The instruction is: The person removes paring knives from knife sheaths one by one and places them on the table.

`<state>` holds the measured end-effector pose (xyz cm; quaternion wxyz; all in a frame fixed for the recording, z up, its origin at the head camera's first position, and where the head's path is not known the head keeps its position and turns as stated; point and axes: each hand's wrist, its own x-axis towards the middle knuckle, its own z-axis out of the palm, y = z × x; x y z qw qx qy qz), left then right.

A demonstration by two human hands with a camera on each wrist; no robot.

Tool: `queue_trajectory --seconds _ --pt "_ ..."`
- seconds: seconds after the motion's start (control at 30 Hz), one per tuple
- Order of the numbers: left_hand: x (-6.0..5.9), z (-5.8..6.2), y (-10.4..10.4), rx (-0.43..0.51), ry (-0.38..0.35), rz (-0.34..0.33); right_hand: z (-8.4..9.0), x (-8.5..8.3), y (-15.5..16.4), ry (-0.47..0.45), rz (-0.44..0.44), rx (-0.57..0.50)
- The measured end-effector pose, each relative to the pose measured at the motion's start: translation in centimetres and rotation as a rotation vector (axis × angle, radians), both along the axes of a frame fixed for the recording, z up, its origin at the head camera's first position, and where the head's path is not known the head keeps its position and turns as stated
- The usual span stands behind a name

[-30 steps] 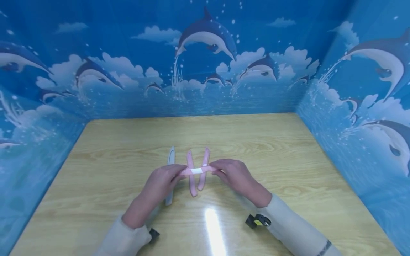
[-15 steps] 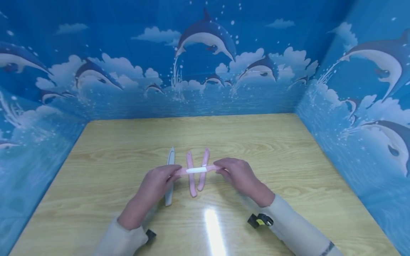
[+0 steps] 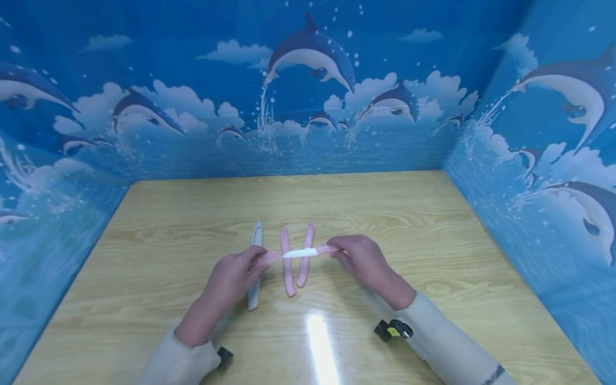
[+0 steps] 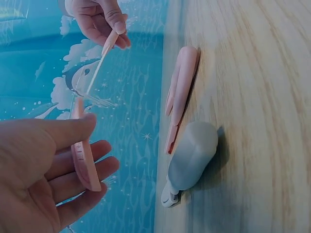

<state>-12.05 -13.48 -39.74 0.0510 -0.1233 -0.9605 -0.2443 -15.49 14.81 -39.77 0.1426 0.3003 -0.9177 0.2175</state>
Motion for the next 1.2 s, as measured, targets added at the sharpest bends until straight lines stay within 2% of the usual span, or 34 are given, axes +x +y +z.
queue_trajectory --seconds 0.13,0.23,0.33,0.53,0.67,0.83,1.03,1.2 --pt "0.1 -0.2 0.0 0.102 0.002 0.044 0.1 -0.1 -0.1 0.011 -0.020 0.002" --pt "0.1 -0.4 0.1 0.189 -0.029 0.070 0.1 0.0 -0.1 -0.022 -0.034 -0.002" --pt "0.0 -0.6 0.4 0.296 -0.106 0.079 0.1 0.2 -0.3 -0.106 -0.043 -0.039" --pt "-0.1 -0.7 1.6 0.592 -0.308 0.102 0.3 0.4 -0.7 -0.300 -0.039 -0.161" --pt "-0.2 -0.7 2.0 0.718 -0.395 0.129 0.3 0.5 -1.0 -0.422 -0.019 -0.233" --pt "-0.4 -0.9 2.2 0.794 -0.450 0.128 0.0 0.6 -1.2 -0.490 -0.006 -0.328" --pt "-0.4 -0.8 2.3 0.818 -0.472 0.126 -0.4 0.8 -1.3 -0.603 -0.029 -0.438" --pt "-0.4 -0.8 2.4 0.838 -0.480 0.128 -0.6 0.8 -1.4 -0.685 0.005 -0.561"
